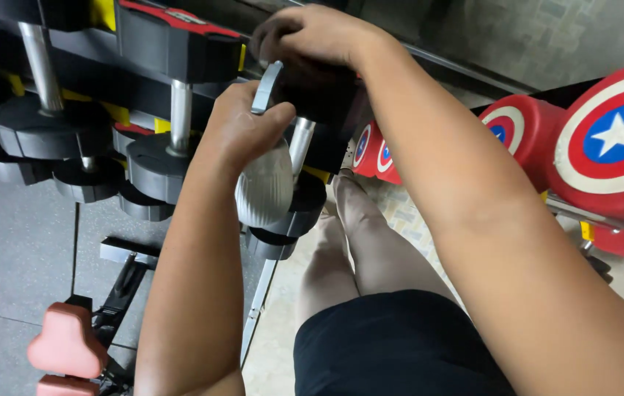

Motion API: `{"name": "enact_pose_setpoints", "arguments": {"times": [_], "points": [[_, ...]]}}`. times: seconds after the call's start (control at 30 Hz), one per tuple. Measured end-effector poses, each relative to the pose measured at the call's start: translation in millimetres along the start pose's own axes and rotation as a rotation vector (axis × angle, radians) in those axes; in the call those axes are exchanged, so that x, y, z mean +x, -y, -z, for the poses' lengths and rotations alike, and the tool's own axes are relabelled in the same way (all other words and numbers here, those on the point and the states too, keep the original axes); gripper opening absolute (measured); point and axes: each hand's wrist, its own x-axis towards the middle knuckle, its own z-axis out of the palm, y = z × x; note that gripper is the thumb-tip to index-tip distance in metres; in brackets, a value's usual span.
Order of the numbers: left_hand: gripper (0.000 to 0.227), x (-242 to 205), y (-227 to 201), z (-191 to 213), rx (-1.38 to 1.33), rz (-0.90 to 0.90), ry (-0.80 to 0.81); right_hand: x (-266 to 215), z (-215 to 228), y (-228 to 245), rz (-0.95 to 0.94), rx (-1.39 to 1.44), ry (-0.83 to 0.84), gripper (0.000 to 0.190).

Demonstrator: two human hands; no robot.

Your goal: Using a spray bottle and cloth to sanitize and wipe down barbells and dumbbell racks in a gym.

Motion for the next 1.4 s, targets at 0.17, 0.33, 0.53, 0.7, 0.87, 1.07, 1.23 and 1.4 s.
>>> {"name": "enact_pose_setpoints", "arguments": {"times": [0.17,0.33,0.53,0.7,0.87,1.07,1.23,1.4], "points": [[0.034,2,-10,6,0.048,0.088,0.056,-35,22,-52,-0.545,-0.482,-0.213,0.045],[0.034,1,-11,2,-0.037,0.138,0.032,-108,-11,78,-0.577,-0.489,-0.428,0.040],[0.031,3,15,-4,-0.077,0.164,0.011,-36,-41,109,0.060,-0.142,-0.339,0.044],[0.028,-43,64,-7,-0.223,0.154,-0.083,-27,-52,128,-0.103,-0.536,-0.165,0.039],[0.032,-110,95,-8,-0.244,0.250,-0.105,-112,-67,101,0.141,-0.617,-0.327,0.054],[0.041,-166,157,-32,-0.307,0.176,-0.137,-200,-119,38,0.280,-0.780,-0.720,0.053],[0.041,-190,185,-47,-0.170,0.196,-0.090,-224,-217,65,0.386,-0.795,-0.733,0.057],[0.046,-219,189,-55,-0.324,0.163,-0.169,-164,-272,57,0.391,-1.062,-0.268,0.063]]}}
